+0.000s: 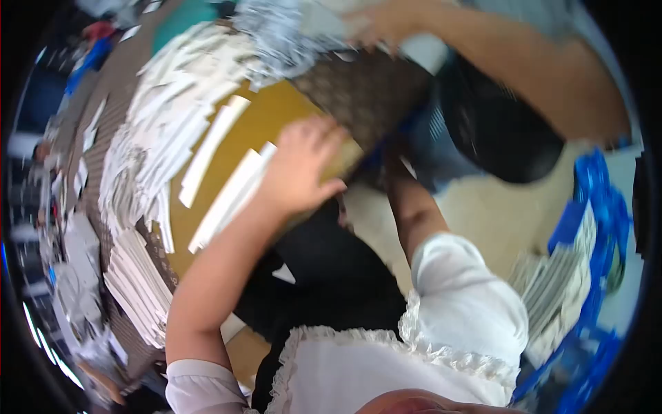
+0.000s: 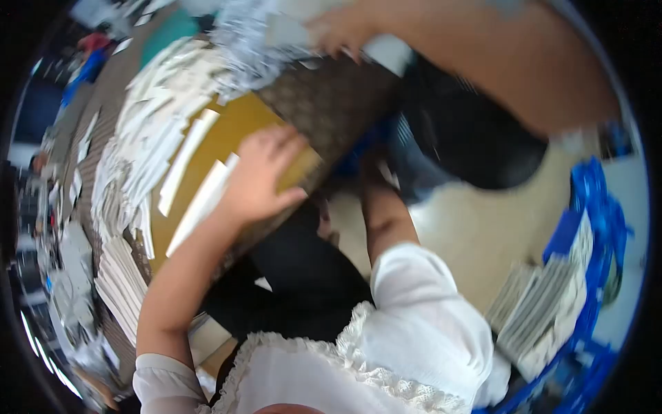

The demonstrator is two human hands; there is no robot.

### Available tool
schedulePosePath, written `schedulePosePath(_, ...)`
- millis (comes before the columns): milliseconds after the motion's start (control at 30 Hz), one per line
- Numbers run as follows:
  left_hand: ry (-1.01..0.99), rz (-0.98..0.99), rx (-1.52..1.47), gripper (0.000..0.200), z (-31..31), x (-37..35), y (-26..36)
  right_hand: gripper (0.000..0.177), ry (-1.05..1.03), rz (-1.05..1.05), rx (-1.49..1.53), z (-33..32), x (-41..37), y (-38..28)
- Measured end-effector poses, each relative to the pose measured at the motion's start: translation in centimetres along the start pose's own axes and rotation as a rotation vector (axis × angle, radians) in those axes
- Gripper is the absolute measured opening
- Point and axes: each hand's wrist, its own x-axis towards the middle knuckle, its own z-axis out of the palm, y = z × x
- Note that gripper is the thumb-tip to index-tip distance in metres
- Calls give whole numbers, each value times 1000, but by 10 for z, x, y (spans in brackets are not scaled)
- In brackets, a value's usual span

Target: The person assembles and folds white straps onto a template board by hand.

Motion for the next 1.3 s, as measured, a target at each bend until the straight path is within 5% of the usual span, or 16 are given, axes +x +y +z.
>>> schedulePosePath(67,-1,-29,3,79,-1,-1,1,51,-339,-128,-356,-47,31,-126)
schedulePosePath(200,-3,-78,-17,78,-6,0,-1,65,-948,-653,-1667,-100,36,-318)
schedulePosePath(300,-32,-75,-88,76,-11,4,-7,68,-767,-1116,-2183,-103,39,-308)
schedulePosePath(467,-87,-89,-92,74,-10,6,-6,70,-742,-1124,-2136,-112,46,-281)
schedulePosePath(567,-120,-97,-73,73,-8,6,-2,64,-816,-945,-1726,-89,30,-276)
schedulePosePath(667,-118,-89,-26,74,-6,6,2,58,-872,-589,-808,-33,8,-248)
schedulePosePath(733,-108,-70,-4,74,-5,9,5,55,-844,-133,297,36,-16,-187)
schedulePosePath(900,-76,-60,78,76,-4,10,10,48,-481,458,1306,160,-103,-41)
schedulePosePath(967,-73,-40,86,75,-2,9,11,46,-352,569,1122,179,-143,31)
schedulePosePath(1033,-47,-14,114,73,1,8,10,45,-361,534,262,189,-181,114)
schedulePosePath(1100,-31,9,127,73,2,8,8,44,-418,500,-252,177,-213,160)
schedulePosePath(1300,4,39,176,72,9,4,5,41,-540,362,-602,128,-225,183)
